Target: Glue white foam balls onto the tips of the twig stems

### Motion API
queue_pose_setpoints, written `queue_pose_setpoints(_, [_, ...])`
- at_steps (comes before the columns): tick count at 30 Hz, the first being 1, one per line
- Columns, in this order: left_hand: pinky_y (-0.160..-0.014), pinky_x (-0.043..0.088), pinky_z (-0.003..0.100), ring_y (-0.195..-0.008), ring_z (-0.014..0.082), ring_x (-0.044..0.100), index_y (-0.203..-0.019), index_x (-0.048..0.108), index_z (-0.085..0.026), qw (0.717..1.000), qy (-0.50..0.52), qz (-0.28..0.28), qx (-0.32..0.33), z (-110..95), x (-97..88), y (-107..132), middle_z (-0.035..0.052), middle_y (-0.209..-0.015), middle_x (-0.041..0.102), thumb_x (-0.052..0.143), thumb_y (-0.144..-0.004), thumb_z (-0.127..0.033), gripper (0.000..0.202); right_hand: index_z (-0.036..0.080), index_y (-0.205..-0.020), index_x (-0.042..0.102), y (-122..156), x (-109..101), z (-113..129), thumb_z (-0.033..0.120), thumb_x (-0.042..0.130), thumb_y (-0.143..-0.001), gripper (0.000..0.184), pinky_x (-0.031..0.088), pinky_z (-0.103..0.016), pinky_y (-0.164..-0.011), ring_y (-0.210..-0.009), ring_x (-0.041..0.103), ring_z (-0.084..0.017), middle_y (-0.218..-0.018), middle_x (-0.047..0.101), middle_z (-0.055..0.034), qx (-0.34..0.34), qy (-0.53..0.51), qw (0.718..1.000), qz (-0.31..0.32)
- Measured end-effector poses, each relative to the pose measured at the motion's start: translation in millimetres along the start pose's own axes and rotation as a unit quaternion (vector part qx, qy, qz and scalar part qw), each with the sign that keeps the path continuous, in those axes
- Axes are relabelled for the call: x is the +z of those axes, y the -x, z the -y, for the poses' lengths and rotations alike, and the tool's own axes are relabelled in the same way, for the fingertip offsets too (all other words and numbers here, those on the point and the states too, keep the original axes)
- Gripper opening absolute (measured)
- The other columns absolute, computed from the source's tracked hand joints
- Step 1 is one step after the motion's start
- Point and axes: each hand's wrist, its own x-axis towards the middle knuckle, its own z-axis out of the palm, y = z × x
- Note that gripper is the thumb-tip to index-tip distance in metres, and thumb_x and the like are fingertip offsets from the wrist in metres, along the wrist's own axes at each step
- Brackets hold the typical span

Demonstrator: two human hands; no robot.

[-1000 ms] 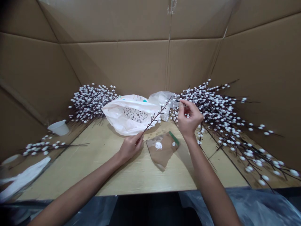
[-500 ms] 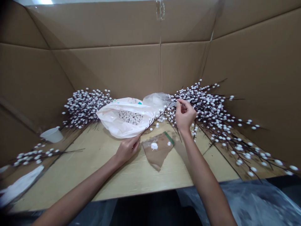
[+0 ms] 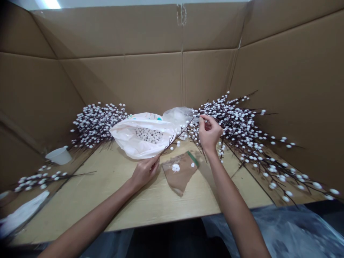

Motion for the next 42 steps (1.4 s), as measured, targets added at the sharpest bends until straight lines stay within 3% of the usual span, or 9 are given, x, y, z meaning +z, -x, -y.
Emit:
queue_pose_setpoints(25, [-0.054, 0.051, 0.022, -0.057, 0.016, 0.066, -0.103, 0.064, -0.008, 1.0, 0.01, -0.023, 0.003, -2.5, -4.1, -3.3, 0.0088, -0.074, 0.073, 0.044, -0.089, -0.011, 0.025, 0.012, -0.085, 0.073, 0.4, 0.9, -4.7, 0.029, 0.062, -0.077, 0.022, 0.044, -0.024, -0.049, -0.053, 0.054, -0.012, -0.073, 0.07, -0.0067, 0.004, -0.009, 1.0, -0.002])
queue_pose_setpoints(32, [-0.057, 0.052, 0.02, -0.059, 0.0137, 0.066, -0.102, 0.065, -0.013, 1.0, 0.005, -0.003, -0.014, -1.6, -2.7, -1.2, 0.0063, -0.075, 0.073, 0.045, -0.089, -0.013, 0.024, 0.012, -0.085, 0.072, -0.9, 0.1, -4.7, 0.03, 0.062, -0.078, 0.022, 0.045, -0.024, -0.051, -0.056, 0.057, -0.013, -0.076, 0.07, -0.0071, 0.001, -0.019, 1.0, -0.006])
queue_pose_setpoints(42, [-0.057, 0.052, 0.023, -0.061, 0.0167, 0.067, -0.102, 0.065, -0.011, 1.0, 0.008, 0.002, -0.005, -0.6, -1.9, -0.1, 0.0094, -0.077, 0.072, 0.043, -0.089, -0.014, 0.026, 0.012, -0.085, 0.072, -1.2, 0.3, -4.5, 0.03, 0.063, -0.078, 0.022, 0.046, -0.024, -0.053, -0.058, 0.058, -0.013, -0.077, 0.071, -0.0077, 0.006, -0.037, 0.999, -0.006])
